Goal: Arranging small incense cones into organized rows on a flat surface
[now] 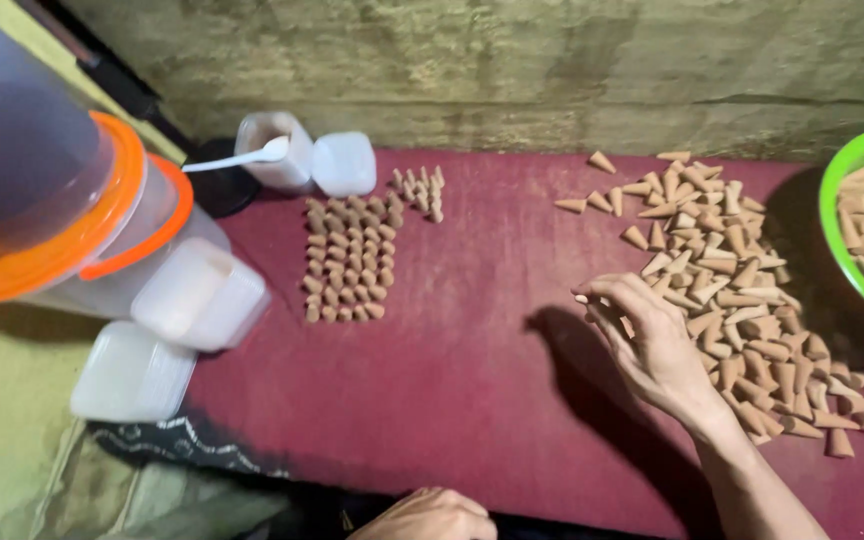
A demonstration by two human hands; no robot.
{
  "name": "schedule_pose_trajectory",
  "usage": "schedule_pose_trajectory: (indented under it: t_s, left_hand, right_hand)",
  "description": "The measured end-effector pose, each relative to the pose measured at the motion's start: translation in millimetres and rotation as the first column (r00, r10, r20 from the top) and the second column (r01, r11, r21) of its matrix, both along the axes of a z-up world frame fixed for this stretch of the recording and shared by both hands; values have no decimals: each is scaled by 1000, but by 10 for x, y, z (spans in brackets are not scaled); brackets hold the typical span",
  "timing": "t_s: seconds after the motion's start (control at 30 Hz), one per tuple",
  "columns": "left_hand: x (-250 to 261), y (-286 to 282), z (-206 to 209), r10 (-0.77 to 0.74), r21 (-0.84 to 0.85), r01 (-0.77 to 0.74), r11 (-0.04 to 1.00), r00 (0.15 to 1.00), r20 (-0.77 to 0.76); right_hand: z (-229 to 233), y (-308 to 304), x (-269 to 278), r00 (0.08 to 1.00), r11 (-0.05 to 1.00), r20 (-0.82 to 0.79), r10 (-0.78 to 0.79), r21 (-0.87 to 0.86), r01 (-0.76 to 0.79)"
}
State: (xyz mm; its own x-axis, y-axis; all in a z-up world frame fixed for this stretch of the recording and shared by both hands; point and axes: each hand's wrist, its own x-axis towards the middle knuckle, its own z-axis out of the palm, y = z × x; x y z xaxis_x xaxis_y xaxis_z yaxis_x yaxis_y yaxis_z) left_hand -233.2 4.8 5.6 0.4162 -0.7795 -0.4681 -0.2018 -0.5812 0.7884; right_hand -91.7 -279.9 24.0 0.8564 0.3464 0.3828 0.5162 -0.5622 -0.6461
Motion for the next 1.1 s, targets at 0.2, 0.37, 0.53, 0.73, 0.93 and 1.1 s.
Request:
schedule_pose_trajectory:
  t_s: [0.2, 0.37, 0.53, 0.73, 0.93, 1.1]
  left_hand:
    - [-682, 422, -1810, 364, 154, -487, 860, 795, 485]
    - [-745, 299, -2011, 392, 253, -520, 816, 819, 419]
    - [-718, 146, -2145, 362, 365, -486, 794, 861, 358]
    - [-750, 98, -2085, 308, 532, -414, 739, 909, 279]
    - [-1089, -83, -1309, 462, -29, -594, 804, 593, 659]
    - [-926, -229, -383, 620, -476, -402, 782, 582, 527]
  right_hand:
    - [-75, 470, -502, 978, 996, -189, 89, 39, -83]
    - [-134, 515, -846, 946, 997, -317, 69, -5, -75]
    - [-125, 463, -1015, 957, 997, -289, 26, -63, -46]
    - [-134, 404, -1190, 972, 1000, -236, 17, -16, -21]
    - [-87, 477, -1246, 959, 999, -282, 1, 39, 10]
    - [-45, 569, -1140, 844, 962, -536, 12, 238, 137]
